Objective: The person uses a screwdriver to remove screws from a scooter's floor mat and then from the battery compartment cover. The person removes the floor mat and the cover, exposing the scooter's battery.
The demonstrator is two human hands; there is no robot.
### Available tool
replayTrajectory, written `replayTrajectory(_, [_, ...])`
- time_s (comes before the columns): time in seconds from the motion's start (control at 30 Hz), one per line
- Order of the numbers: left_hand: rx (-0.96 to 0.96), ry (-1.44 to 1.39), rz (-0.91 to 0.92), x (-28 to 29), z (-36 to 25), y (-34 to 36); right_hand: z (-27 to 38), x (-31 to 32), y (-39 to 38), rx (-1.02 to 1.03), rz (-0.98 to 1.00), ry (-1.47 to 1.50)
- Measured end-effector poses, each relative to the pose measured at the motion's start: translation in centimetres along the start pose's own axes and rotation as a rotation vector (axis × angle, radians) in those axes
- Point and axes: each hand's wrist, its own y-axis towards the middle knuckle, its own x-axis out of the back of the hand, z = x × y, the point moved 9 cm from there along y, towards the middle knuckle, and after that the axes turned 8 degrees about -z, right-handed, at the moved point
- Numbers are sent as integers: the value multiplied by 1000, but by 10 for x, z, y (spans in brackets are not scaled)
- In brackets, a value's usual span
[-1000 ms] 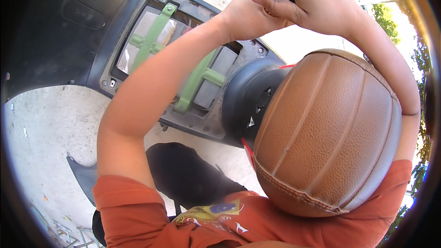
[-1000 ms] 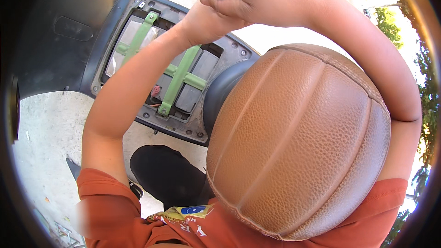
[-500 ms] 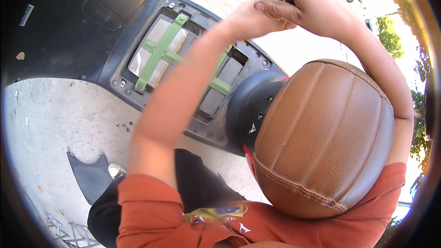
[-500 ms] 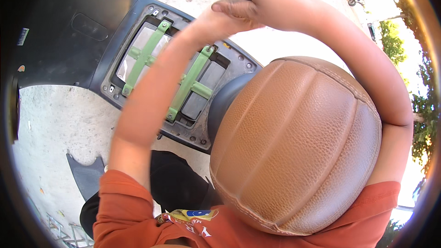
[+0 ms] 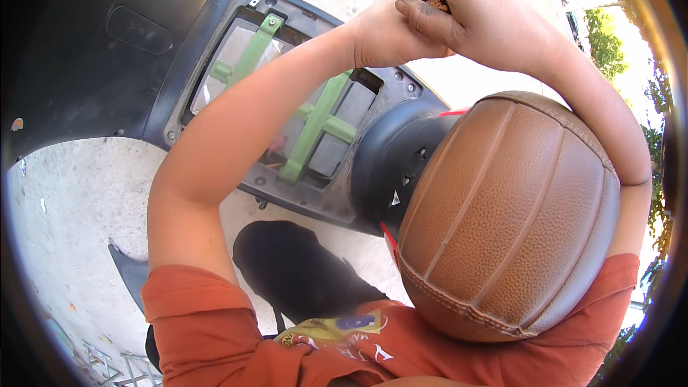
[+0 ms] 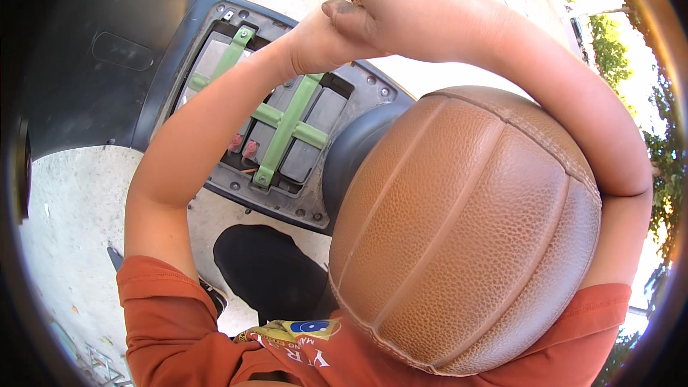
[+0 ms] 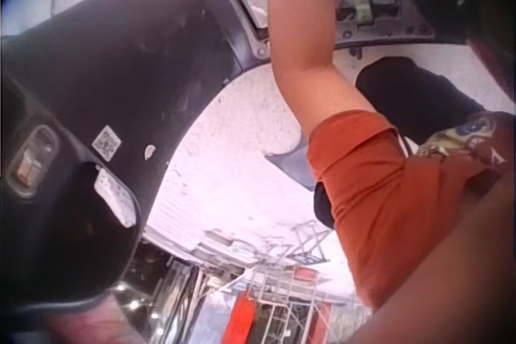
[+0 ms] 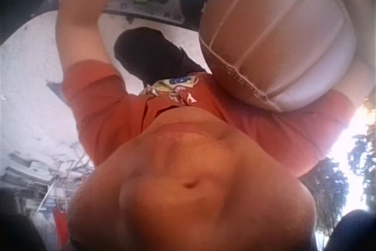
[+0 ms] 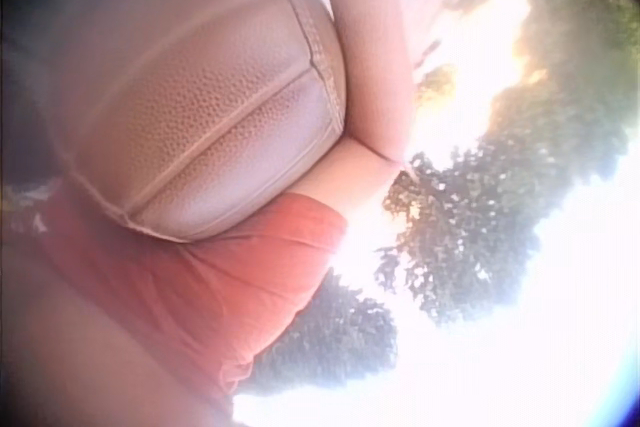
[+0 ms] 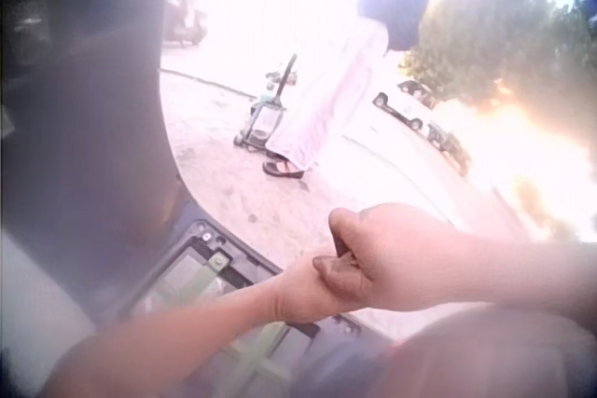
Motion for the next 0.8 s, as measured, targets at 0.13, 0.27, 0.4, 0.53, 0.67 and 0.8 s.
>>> replayTrajectory(0.13, [-12,101,-89,1,5,-6,0,0,-1,63,28,-46])
replayTrajectory(0.27, [-208,147,-247,3,-9,-12,6,-2,-2,162,120,-96])
replayTrajectory(0.4, [-327,250,-535,8,-20,-35,31,1,4,263,259,-203])
replayTrajectory(0.53, [-308,205,-961,8,-20,-42,32,13,-12,426,-79,-104])
replayTrajectory(0.67, [-73,341,-886,8,6,-18,28,33,-13,-54,-34,-230])
replayTrajectory(0.8, [162,10,-271,4,14,5,20,33,-13,-207,49,-243])
